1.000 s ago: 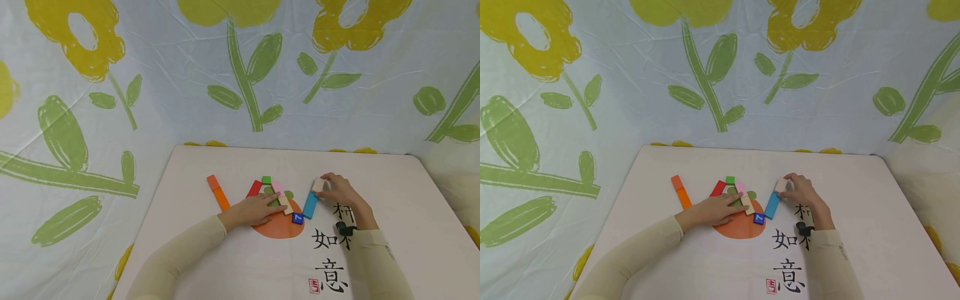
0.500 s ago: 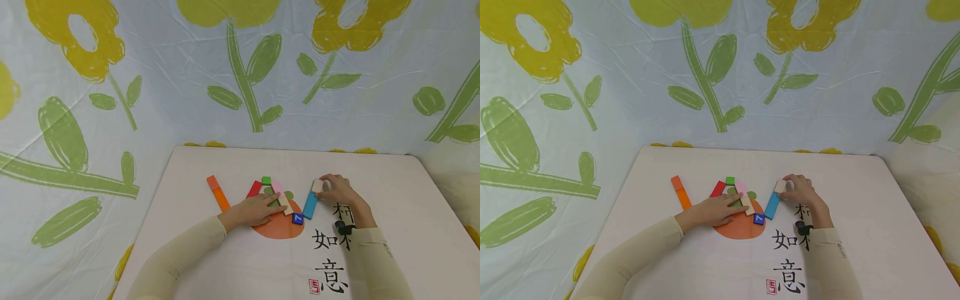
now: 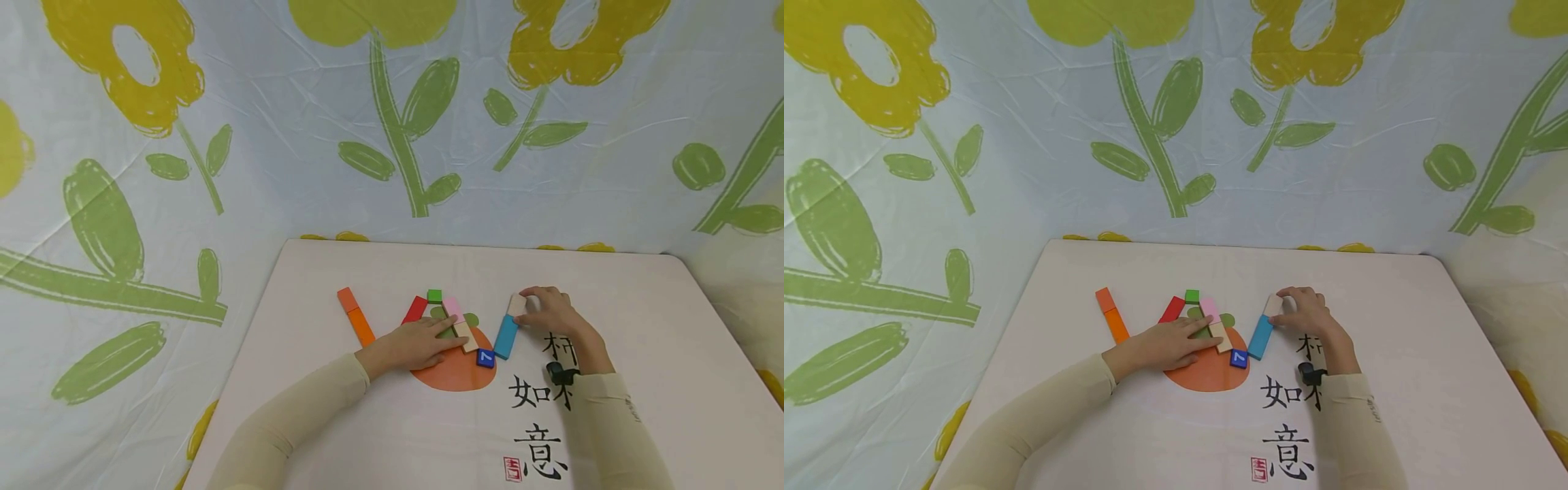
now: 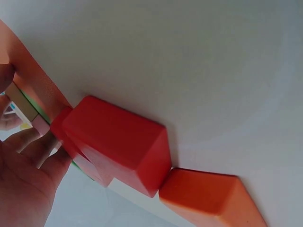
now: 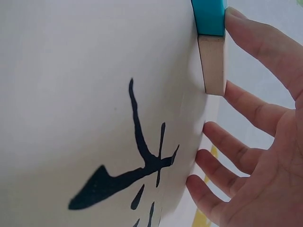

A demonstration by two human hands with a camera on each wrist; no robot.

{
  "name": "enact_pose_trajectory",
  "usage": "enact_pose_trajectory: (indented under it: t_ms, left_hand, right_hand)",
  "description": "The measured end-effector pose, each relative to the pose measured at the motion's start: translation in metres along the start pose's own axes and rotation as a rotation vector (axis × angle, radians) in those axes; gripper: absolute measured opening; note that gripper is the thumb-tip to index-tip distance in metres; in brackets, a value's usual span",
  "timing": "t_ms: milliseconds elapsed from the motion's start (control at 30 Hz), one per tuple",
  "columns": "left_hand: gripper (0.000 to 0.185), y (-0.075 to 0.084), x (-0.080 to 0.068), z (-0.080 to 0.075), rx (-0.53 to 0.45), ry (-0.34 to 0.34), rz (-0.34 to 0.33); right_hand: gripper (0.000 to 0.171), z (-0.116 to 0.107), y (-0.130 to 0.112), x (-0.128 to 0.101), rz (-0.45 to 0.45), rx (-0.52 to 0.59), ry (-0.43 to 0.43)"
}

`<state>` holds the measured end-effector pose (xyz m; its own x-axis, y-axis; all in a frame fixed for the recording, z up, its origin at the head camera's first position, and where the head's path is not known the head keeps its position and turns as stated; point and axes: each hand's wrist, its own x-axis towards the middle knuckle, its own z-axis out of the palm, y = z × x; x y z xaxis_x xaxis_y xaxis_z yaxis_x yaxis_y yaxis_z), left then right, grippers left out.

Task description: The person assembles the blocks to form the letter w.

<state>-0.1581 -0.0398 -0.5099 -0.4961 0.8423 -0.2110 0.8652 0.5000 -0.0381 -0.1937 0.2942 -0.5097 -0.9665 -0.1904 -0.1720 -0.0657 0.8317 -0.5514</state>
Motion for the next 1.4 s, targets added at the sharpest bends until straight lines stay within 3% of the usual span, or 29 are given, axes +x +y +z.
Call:
enact_pose_trajectory:
  t_ms: [1400]
  left_hand:
    - [0.059,-0.0018,0.0010,-0.0004,-0.013,0.015,0.009]
  right_hand:
    - [0.072,0.0019,-0.0040,-0.0032,0.013,-0.008,0.010]
